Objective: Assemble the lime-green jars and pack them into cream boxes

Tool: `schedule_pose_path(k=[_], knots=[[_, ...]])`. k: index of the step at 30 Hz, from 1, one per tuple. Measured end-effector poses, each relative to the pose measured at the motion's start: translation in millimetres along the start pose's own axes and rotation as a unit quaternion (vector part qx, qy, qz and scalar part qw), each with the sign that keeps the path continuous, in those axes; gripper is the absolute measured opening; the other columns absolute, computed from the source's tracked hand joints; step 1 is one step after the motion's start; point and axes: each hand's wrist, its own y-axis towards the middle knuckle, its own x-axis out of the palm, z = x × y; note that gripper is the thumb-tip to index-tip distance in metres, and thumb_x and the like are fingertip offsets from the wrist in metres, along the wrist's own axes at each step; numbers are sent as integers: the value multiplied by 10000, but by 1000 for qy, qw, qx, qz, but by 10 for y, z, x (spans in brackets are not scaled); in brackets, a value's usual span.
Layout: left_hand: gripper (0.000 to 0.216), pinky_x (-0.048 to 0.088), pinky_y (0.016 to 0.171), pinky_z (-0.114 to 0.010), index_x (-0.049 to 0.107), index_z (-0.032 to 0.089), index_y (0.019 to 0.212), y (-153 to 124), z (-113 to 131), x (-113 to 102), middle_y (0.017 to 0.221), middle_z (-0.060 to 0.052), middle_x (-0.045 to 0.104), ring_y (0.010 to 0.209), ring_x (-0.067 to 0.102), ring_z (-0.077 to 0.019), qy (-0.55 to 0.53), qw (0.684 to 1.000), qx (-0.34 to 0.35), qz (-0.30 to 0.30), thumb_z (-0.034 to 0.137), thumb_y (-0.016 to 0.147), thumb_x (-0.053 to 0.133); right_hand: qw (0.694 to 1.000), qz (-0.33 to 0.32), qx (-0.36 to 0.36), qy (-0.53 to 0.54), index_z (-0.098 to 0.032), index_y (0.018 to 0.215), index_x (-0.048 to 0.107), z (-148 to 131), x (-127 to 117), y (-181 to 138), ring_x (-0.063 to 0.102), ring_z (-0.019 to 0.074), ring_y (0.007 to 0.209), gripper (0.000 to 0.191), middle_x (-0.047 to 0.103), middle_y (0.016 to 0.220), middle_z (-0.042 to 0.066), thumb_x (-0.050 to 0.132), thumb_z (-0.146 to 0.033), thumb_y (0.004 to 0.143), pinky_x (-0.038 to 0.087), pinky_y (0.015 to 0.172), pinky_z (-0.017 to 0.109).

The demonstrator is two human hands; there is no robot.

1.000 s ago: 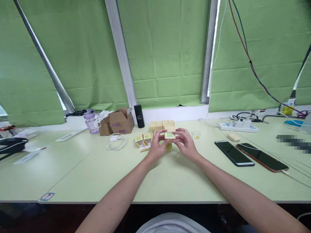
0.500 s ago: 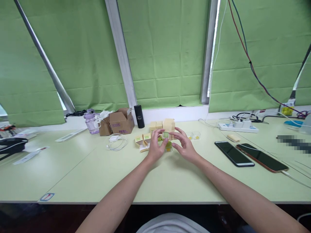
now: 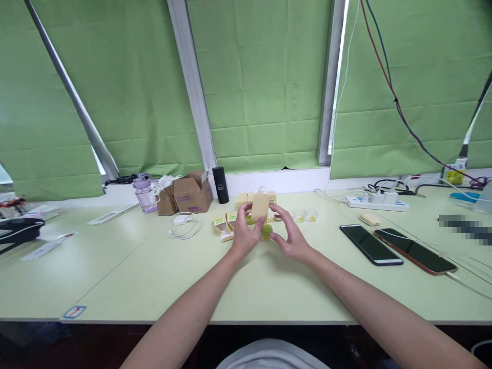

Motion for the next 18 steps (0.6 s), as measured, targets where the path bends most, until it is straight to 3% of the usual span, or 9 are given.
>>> schedule_pose_path(k=[5,10,14,18], knots=[[565,510,1000,-435,513,217,1322,13,-34,-6,1325,-138,621,1222,612,-290,49,998,-24,21,496,889,744,999,-21,-31,-26,-339,1615,310,-56,-6,6,369,313,1509,733,423,1640,84,575,-195,947,402,1211,601],[488,514,853,-385,609,191,1184,61,-96,-18,1133,-106,652,973,625,-242,96,993,-39,60,511,847,757,999,-20,-27,-38,-345,1603,321,-25,13,-1,387,301,1487,730,460,1606,77,567,-162,940,422,1199,578],[483,496,789,-344,614,171,1220,105,-192,-49,1120,-115,683,968,632,-234,39,995,-73,62,507,884,703,997,1,-13,-80,-311,1550,387,92,62,-14,429,300,1450,658,509,1549,100,559,-154,934,445,1171,557],[489,514,842,-341,615,168,1255,124,-303,-69,1174,-121,706,995,655,-225,-33,993,-101,48,501,904,680,985,-29,75,-155,-239,1487,463,200,120,-35,487,322,1362,589,588,1448,131,635,-230,924,460,1135,533]])
